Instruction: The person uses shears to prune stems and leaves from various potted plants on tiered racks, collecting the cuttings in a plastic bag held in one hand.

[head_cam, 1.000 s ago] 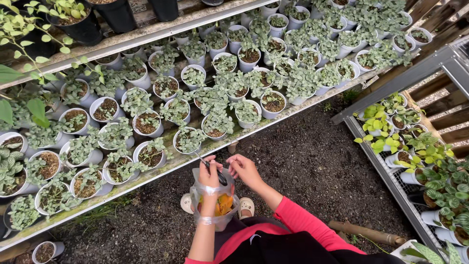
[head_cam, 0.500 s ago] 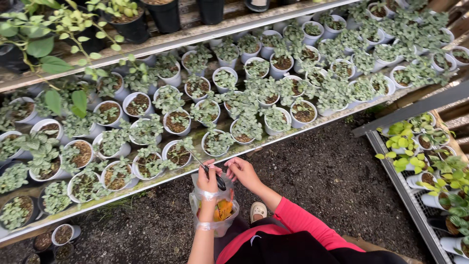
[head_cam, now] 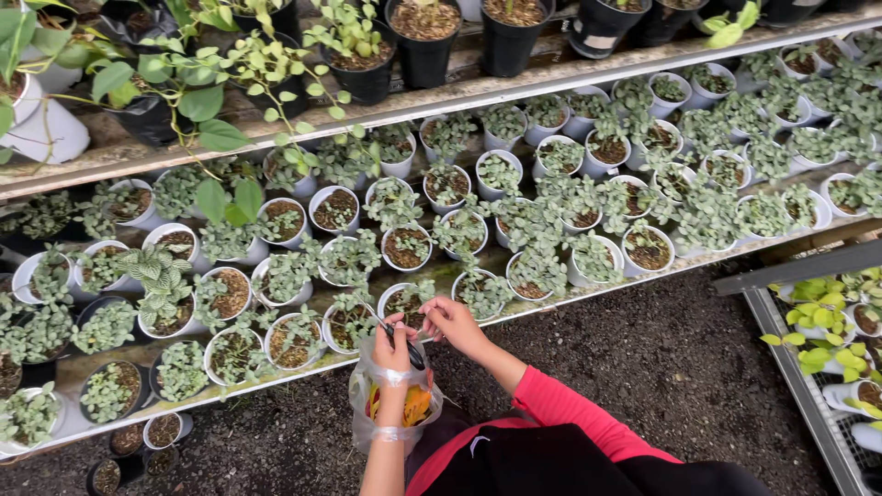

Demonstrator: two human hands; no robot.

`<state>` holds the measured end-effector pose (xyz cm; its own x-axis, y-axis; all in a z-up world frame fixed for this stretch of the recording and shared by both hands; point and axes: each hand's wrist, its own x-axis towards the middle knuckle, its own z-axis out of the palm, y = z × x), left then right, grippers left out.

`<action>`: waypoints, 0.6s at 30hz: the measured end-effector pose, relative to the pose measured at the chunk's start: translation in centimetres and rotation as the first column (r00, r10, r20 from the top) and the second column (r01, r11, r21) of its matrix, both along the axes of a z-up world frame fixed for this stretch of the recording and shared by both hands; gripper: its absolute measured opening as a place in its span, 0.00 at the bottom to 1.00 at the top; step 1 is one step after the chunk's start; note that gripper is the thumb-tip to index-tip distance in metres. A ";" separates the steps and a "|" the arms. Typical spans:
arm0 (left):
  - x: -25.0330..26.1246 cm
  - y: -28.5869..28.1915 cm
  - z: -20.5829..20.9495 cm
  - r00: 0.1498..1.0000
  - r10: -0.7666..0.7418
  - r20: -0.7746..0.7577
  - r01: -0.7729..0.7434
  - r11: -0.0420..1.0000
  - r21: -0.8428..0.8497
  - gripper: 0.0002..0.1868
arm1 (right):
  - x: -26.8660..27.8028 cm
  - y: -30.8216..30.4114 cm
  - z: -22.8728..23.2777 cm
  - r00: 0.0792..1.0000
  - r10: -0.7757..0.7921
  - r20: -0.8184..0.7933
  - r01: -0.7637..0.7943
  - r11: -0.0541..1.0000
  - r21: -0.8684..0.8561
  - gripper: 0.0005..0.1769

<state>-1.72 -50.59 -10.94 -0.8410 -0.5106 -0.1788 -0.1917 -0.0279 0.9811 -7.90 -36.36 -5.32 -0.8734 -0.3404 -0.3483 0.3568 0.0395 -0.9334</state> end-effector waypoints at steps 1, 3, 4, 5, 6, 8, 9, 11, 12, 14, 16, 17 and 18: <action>-0.5 -0.7 -0.5 1.000 0.000 0.000 0.000 1.000 -0.001 0.10 | -0.3 -0.8 -0.2 1.000 0.000 0.000 0.000 1.000 -0.001 0.10; -1.3 -1.9 -1.5 1.000 0.001 0.021 -0.001 1.000 0.007 0.10 | -0.6 -2.0 -0.7 1.000 0.010 0.005 -0.010 1.000 -0.009 0.10; -1.5 -2.3 -1.4 1.000 0.000 0.024 -0.001 1.000 0.007 0.10 | -0.8 -2.4 -0.9 1.000 0.009 0.008 -0.009 1.000 -0.010 0.10; -1.8 -2.6 -1.3 1.000 0.005 0.026 -0.005 1.000 0.016 0.10 | -1.0 -2.7 -1.0 1.000 0.006 0.012 -0.006 1.000 -0.007 0.10; -2.1 -2.9 -1.2 1.000 0.009 0.028 -0.010 1.000 0.025 0.10 | -1.3 -3.0 -1.2 1.000 0.003 0.016 -0.003 1.000 -0.004 0.10; -2.9 -3.5 -1.1 0.999 0.008 0.043 -0.010 0.999 0.045 0.09 | -2.0 -3.2 -2.0 1.000 -0.002 0.019 0.002 1.000 0.005 0.10; -3.1 -3.7 -1.1 0.999 0.011 0.053 -0.014 0.998 0.065 0.09 | -2.2 -3.2 -2.5 1.000 -0.004 0.016 0.004 1.000 0.015 0.10; -3.9 -4.0 -0.2 0.997 -0.018 0.069 0.013 0.998 0.063 0.10 | -3.2 -2.6 -3.2 1.000 -0.005 0.004 0.005 1.000 0.022 0.10; -4.1 -4.2 0.1 0.996 -0.045 0.075 0.040 0.997 0.060 0.12 | -3.6 -2.2 -3.6 1.000 -0.004 -0.018 0.004 1.000 0.027 0.10; -4.6 -4.1 0.5 0.994 -0.043 0.096 0.037 0.997 0.070 0.11 | -4.4 -1.8 -3.9 0.999 -0.033 0.011 0.032 0.999 0.036 0.09; -5.5 -4.1 0.7 0.994 -0.041 0.105 0.033 0.996 0.077 0.11 | -5.9 -1.2 -4.4 0.998 -0.062 0.027 0.061 0.997 0.044 0.09; -6.0 -4.1 0.6 0.995 -0.037 0.093 0.030 0.996 0.083 0.11 | -6.7 -0.8 -4.8 0.997 -0.074 0.025 0.073 0.996 0.050 0.10; -6.5 -4.1 0.6 0.996 -0.033 0.081 0.026 0.996 0.089 0.10 | -7.6 -0.4 -5.2 0.996 -0.086 0.023 0.085 0.995 0.055 0.11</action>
<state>-8.18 -54.70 -10.31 -0.8358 -0.4654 -0.2911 -0.2737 -0.1063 0.9559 -15.48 -36.75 -10.48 -0.8894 -0.2446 -0.3863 0.3842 0.0581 -0.9214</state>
